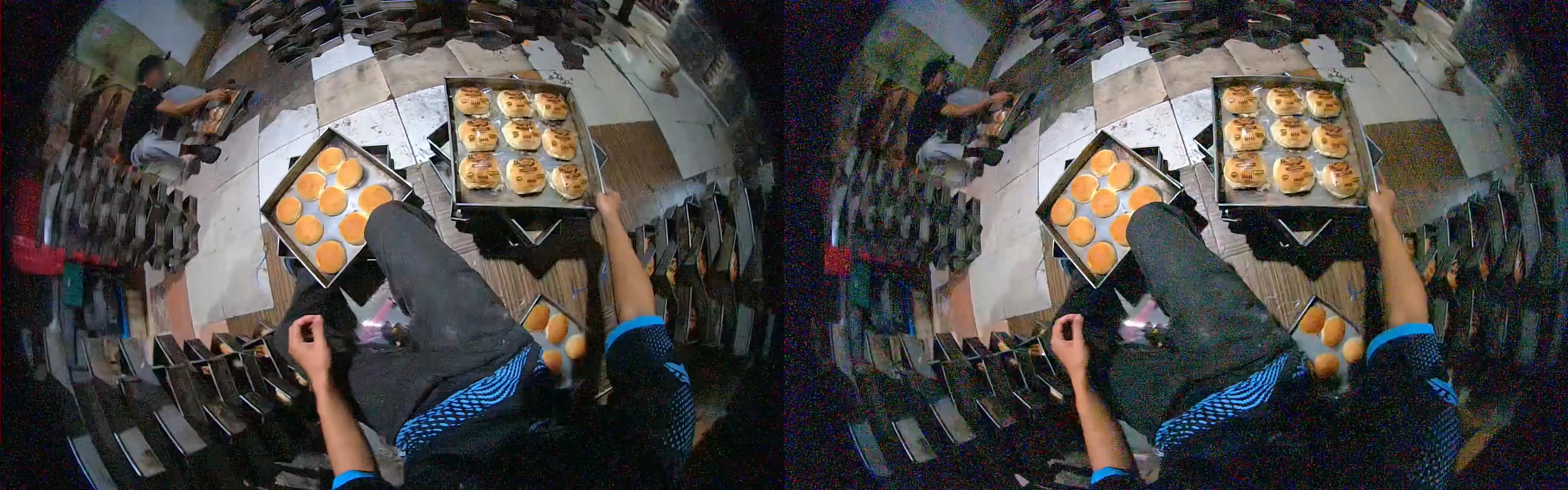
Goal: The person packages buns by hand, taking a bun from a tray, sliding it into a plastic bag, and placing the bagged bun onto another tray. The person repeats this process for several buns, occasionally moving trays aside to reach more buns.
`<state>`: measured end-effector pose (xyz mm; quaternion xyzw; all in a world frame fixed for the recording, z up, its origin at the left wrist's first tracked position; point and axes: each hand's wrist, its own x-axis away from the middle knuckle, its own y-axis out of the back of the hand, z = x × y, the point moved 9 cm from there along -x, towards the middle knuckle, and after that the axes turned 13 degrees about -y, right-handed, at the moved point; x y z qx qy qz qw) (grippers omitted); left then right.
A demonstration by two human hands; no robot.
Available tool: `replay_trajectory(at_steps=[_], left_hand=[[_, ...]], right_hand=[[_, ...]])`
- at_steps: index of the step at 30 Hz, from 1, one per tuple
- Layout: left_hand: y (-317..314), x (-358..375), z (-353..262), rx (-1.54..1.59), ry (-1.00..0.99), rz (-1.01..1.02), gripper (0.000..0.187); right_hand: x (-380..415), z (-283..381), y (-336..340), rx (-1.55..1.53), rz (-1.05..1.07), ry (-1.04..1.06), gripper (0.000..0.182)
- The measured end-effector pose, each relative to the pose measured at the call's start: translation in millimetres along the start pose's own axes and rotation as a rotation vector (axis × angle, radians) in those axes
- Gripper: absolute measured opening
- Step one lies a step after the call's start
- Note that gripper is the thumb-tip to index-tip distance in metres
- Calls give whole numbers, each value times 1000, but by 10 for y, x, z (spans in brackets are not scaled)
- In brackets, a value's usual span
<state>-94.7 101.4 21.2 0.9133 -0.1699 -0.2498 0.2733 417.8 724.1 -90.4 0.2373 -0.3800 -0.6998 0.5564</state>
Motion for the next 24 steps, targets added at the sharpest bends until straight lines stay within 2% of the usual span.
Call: replay_trajectory(at_steps=[1,3,5,6,7,8,9,11,12,13,15,17,19,20,23,24], left_hand=[[-104,0,-3,39,19,15,13],[-352,37,-315,-50,-50,110,20],[-737,312,-146,-130,-101,259,23],[-875,457,-51,-107,-39,340,24],[-969,567,16,-84,19,421,24],[-916,531,-83,-73,-59,360,21],[-862,530,-62,-15,8,358,19],[-744,464,-294,-14,31,427,21],[-656,484,-413,22,-142,368,28],[-602,477,-474,15,-112,375,32],[-452,484,-510,46,-97,315,33],[-390,552,-428,36,-74,272,29],[-494,633,-256,27,-59,290,18],[-536,581,-305,-2,-135,245,8],[-762,499,-157,-85,-96,272,13],[-753,502,-135,-97,-77,282,16]], right_hand=[[222,221,169,-13,-200,58,27],[859,761,317,1,-614,437,31],[1724,1603,322,-254,-293,680,30],[1966,1741,17,-366,-104,703,28],[2454,2061,-72,-459,71,840,21],[2973,2358,-185,-555,301,1010,12],[3515,2630,-141,-582,461,1135,5],[4368,2798,-467,-616,899,1200,12],[5117,2692,-1025,-354,1261,1278,19],[5395,2508,-1341,-79,1239,1361,24],[5635,2285,-1509,222,1350,1374,27],[5552,2280,-1466,-20,1426,1336,28],[5411,2317,-1407,-113,1439,1350,26],[5399,2351,-1349,-131,1434,1351,26],[5541,2423,-1336,-137,1377,1402,24],[5539,2415,-1413,-58,1329,1334,21]])
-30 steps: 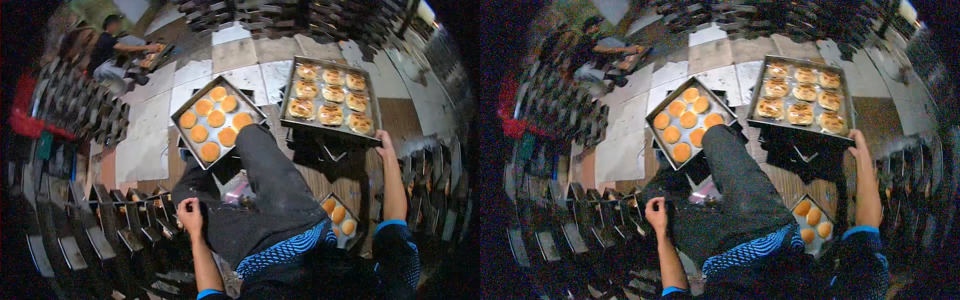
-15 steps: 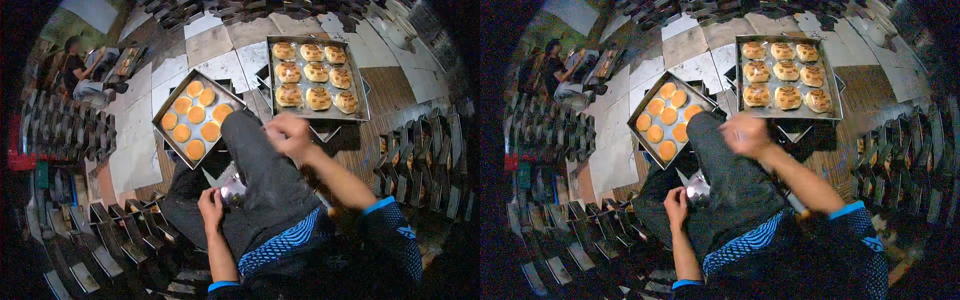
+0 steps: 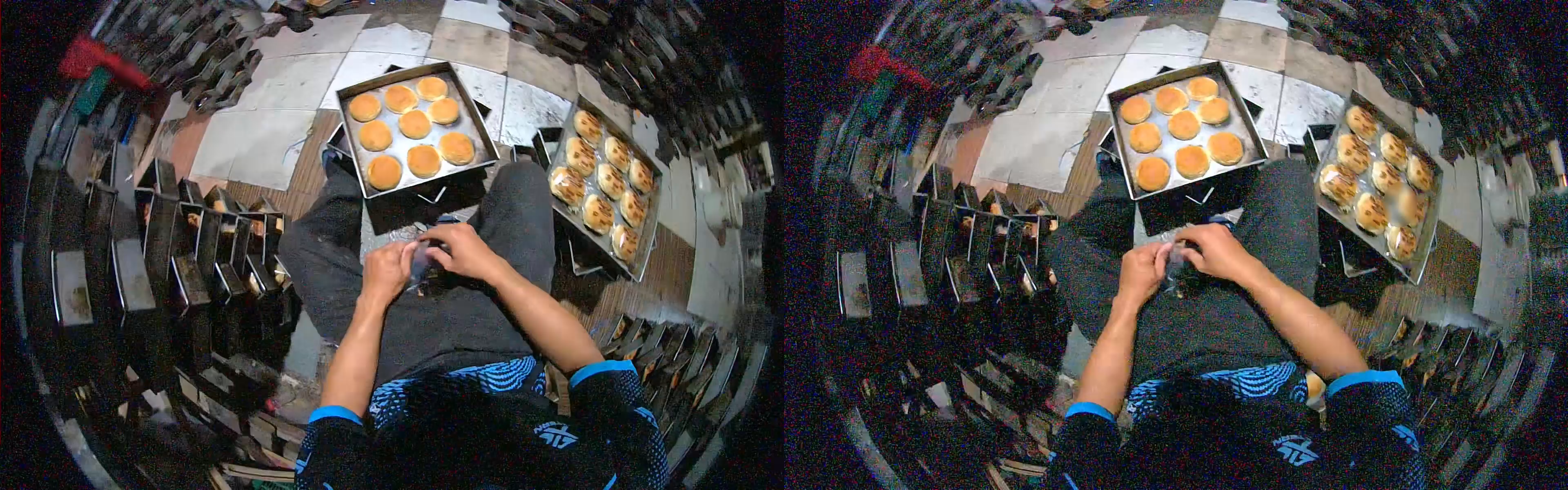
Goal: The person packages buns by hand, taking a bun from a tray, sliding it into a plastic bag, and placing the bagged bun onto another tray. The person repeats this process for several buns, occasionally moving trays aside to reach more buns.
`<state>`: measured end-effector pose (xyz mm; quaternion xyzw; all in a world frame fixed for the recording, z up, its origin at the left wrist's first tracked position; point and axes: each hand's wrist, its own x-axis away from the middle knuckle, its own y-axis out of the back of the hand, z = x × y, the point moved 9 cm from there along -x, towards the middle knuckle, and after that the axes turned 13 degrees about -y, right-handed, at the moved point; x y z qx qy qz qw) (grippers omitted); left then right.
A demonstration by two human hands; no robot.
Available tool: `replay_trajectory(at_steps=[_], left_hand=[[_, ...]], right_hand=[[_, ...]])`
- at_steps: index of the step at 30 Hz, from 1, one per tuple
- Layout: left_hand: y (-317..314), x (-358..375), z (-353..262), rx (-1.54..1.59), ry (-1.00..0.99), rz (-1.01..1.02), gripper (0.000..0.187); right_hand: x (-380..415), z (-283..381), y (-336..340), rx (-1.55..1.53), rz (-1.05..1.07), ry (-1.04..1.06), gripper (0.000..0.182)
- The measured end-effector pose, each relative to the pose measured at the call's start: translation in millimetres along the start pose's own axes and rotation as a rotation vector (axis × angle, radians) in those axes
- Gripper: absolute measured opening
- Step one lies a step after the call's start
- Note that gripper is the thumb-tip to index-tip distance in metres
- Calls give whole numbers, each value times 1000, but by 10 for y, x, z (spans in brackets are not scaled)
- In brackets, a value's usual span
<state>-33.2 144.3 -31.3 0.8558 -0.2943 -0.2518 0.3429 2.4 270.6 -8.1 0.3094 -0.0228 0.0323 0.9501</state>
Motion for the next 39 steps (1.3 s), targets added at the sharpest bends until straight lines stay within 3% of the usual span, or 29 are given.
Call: replay_trajectory(at_steps=[1,3,5,7,11,13,15,16,17,19,21,23,26,27,29,31,33,36,37,39], left_hand=[[22,-6,-6,-9,16,13,19],[253,-12,-158,201,-101,-196,15],[371,15,-164,330,34,-253,13],[237,47,-28,311,29,-172,13],[7,-11,68,127,49,-60,14],[92,-64,78,275,74,-100,16],[249,-154,32,418,93,-131,18],[308,-188,18,490,128,-130,20],[331,-204,20,562,166,-129,23],[252,-197,62,624,170,-126,32],[52,-178,124,474,36,-58,36],[58,-231,88,472,-35,-91,40],[14,-162,161,736,300,-85,38],[38,-169,185,737,296,-86,38],[309,-229,114,419,27,-172,38],[237,-48,470,886,146,-401,21],[471,-10,525,1397,439,-739,11],[863,225,960,963,616,-811,15],[913,368,1150,917,550,-986,19],[929,660,1479,895,609,-1070,21]], right_hand=[[-36,-71,-4,31,-23,-102,19],[-58,17,19,86,4,-89,17],[-21,-17,35,39,-23,-103,20],[-13,49,107,-111,-17,-60,20],[-59,-81,49,-17,123,-308,20],[-85,-204,15,66,182,-421,22],[-82,161,242,304,-138,103,28],[-129,358,380,392,-188,140,32],[-148,361,396,392,-184,135,32],[-185,202,443,59,-99,-24,26],[-200,222,464,26,-135,-87,18],[-189,13,310,61,2,-128,17],[-160,260,494,165,-183,20,18],[-122,407,651,175,-296,98,18],[-82,458,1007,1,-522,-15,21],[-148,363,1173,-244,-564,-233,15],[-302,360,1015,-376,-468,-234,14],[-514,773,723,-236,-379,-54,11],[-632,830,652,-255,-355,-2,7],[-1086,528,397,-350,-156,-126,18]])
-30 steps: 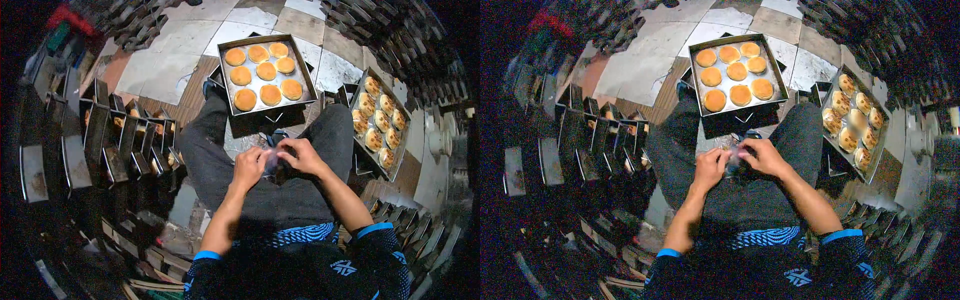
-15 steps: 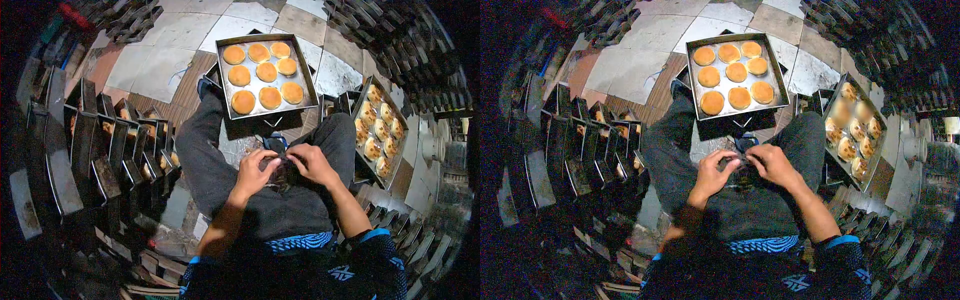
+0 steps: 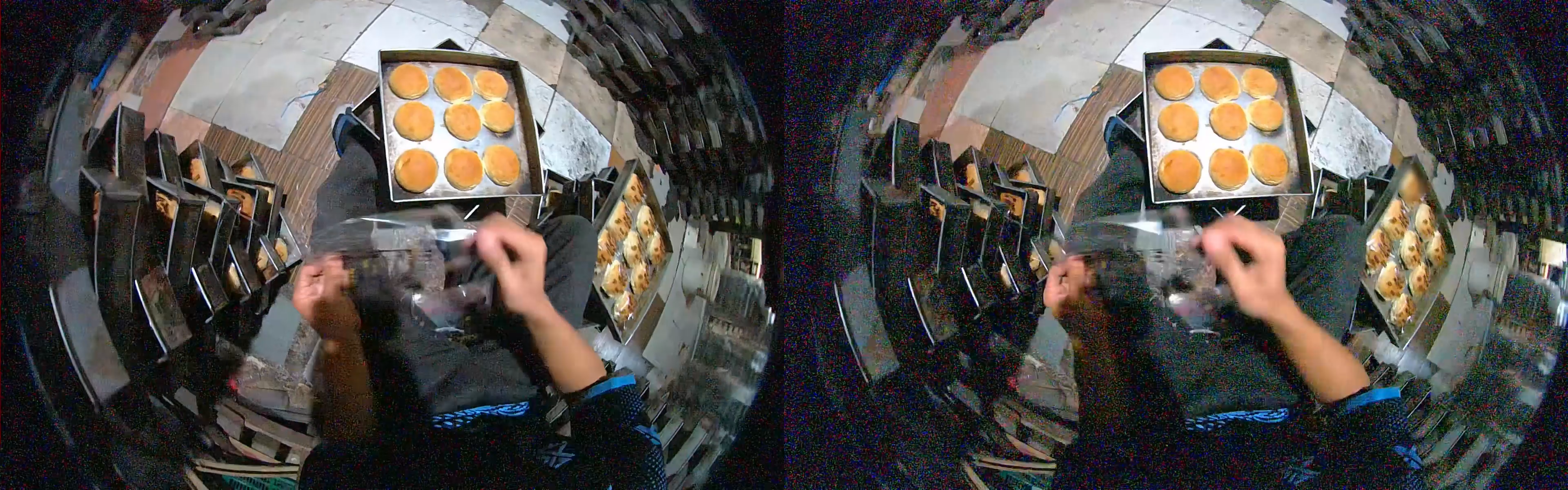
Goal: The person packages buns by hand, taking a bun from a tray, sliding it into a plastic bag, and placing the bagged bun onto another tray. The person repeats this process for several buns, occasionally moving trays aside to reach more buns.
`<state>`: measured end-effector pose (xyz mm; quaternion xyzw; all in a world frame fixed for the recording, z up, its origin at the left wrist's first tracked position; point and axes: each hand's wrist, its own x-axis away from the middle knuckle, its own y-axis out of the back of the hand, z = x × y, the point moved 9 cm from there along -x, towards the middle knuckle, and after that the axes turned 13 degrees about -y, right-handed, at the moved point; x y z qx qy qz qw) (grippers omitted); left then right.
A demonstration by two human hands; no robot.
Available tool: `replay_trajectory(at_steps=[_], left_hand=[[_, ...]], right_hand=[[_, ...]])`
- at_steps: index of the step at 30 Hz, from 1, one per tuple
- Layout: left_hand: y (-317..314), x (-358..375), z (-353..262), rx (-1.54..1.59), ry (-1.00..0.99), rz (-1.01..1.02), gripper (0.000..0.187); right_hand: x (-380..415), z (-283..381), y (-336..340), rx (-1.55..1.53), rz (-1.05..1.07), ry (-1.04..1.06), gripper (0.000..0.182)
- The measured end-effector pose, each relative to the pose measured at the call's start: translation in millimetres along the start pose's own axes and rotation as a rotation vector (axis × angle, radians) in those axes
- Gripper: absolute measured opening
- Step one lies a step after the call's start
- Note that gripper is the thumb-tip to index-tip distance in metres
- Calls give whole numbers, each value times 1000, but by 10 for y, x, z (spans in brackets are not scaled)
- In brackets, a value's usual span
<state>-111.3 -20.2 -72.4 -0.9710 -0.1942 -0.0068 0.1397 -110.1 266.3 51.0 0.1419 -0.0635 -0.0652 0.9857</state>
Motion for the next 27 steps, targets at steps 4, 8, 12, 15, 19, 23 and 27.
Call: replay_trajectory(at_steps=[4,8,12,15,19,23,27], left_hand=[[189,-124,-77,-21,-268,-124,29],[408,-240,-19,-1338,-103,56,22],[442,-198,192,-559,44,-57,23],[230,-61,313,279,141,-141,27],[139,-124,127,222,29,-41,27],[-45,-164,-152,-149,82,-119,24],[-476,45,-337,-249,-153,98,18]], right_hand=[[-1320,-1851,-464,49,171,-596,43],[-2239,-2950,-730,418,192,-724,43],[-2458,-2970,-1028,880,425,-690,70],[-2091,-2558,-1130,757,447,-399,75],[-1632,-2348,-605,579,226,-224,63],[-646,-1848,111,-758,214,-793,37],[84,-549,22,-435,443,-489,46]])
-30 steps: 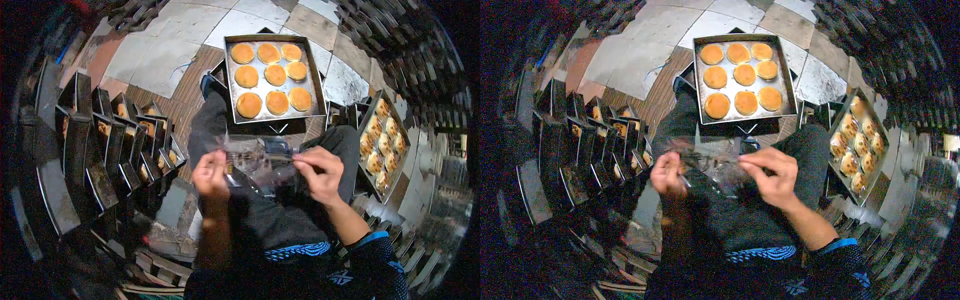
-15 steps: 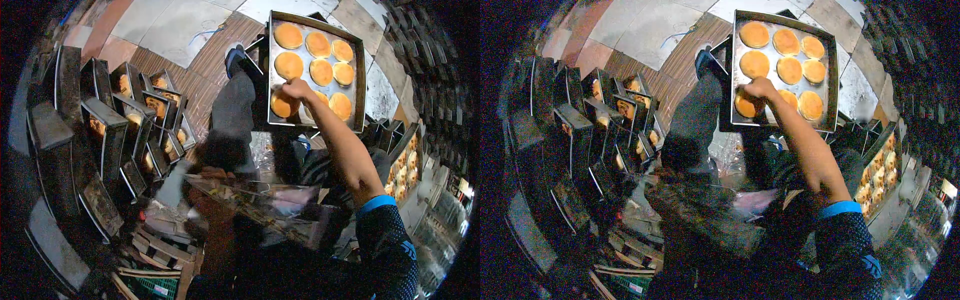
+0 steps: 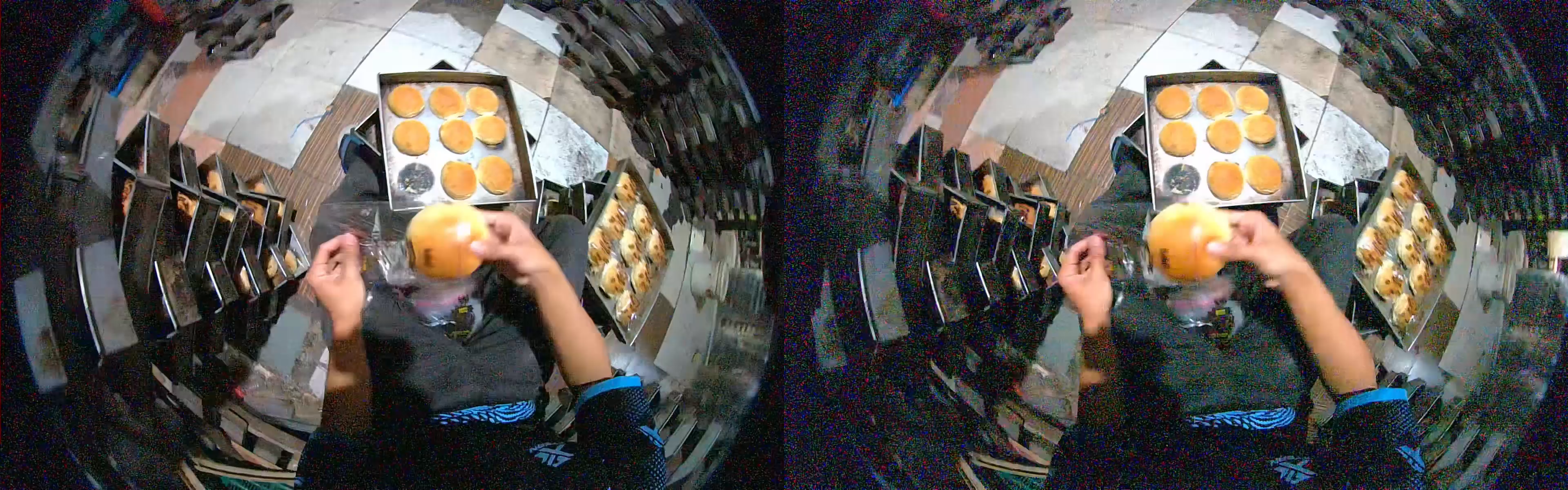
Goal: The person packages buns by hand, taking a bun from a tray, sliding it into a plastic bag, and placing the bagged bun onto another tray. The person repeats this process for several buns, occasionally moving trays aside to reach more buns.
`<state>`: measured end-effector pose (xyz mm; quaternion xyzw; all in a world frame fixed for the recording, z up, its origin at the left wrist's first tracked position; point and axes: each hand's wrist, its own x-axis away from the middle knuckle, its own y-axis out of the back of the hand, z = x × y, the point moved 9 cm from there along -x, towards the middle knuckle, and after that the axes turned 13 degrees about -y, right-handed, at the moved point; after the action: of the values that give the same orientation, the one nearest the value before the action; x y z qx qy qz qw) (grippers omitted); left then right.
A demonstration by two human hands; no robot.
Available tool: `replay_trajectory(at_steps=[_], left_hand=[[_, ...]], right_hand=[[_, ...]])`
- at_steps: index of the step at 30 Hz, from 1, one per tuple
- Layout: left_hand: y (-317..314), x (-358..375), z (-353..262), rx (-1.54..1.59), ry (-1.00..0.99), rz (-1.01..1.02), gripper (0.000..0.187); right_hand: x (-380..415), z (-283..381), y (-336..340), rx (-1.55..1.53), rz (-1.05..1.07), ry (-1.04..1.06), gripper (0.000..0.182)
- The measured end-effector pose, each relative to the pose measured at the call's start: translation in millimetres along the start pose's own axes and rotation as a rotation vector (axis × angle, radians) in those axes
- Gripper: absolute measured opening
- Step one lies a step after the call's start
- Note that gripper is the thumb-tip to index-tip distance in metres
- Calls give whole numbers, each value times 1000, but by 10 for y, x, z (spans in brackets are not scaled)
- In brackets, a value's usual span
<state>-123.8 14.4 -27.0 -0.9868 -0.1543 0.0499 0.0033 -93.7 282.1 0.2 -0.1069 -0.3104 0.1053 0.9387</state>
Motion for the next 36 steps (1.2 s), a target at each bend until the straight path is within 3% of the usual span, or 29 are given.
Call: replay_trajectory(at_steps=[2,3,4,5,8,11,13,15,16,17,19,20,21,22,23,24,25,26,28,29,31,33,35,36], left_hand=[[-225,130,-211,-52,-285,167,19],[-291,198,-378,-157,-463,240,25],[-411,361,-407,317,124,251,47],[-499,434,-602,621,145,230,68],[-597,542,-1242,936,56,256,67],[-461,407,-1640,1241,-28,169,60],[-413,434,-1930,1232,-127,287,60],[-500,733,-1600,807,-115,340,66],[-662,1005,-1896,1033,-278,443,74],[-624,1053,-1861,317,-312,287,74],[-537,888,-1513,569,-239,461,73],[-390,806,-1367,684,-22,140,60],[-503,718,-1374,1066,130,314,60],[-385,615,-1382,1089,143,264,62],[-317,572,-1391,1115,155,212,65],[-202,582,-1326,1025,160,49,66],[-247,575,-1347,1017,194,119,67],[-261,607,-1344,974,173,81,66],[-385,712,-1213,948,227,40,64],[-423,705,-1225,693,97,151,62],[-540,706,-1012,791,355,217,60],[-482,651,-1060,965,464,107,56],[-392,537,-1033,1022,484,187,62],[-319,494,-995,1089,484,239,65]], right_hand=[[302,148,-365,206,-93,129,40],[560,375,-535,389,-249,451,43],[780,476,-713,498,-280,580,47],[979,541,-881,604,-310,707,53],[1272,440,-1359,850,-214,953,66],[1474,524,-1546,932,-245,990,68],[1508,586,-1569,892,-193,1061,63],[1593,690,-1633,1041,-253,1166,58],[1631,777,-1654,1066,-360,1177,57],[1689,902,-1705,1056,-418,1108,61],[1593,763,-1733,1157,-373,908,60],[1613,628,-1774,1115,-325,939,59],[1625,489,-1795,1076,-284,971,57],[1655,429,-1810,1071,-205,1008,43],[1662,442,-1703,1078,-213,1014,43],[1524,309,-1643,1013,72,782,36],[1431,145,-1654,926,340,546,28],[1486,433,-1568,637,205,788,20],[1345,520,-1567,664,156,784,17],[1269,515,-1644,732,174,788,15],[1322,504,-1707,778,248,747,16],[1597,600,-1799,725,353,837,15],[1871,583,-1848,513,969,559,13],[1753,502,-1710,495,969,478,15]])
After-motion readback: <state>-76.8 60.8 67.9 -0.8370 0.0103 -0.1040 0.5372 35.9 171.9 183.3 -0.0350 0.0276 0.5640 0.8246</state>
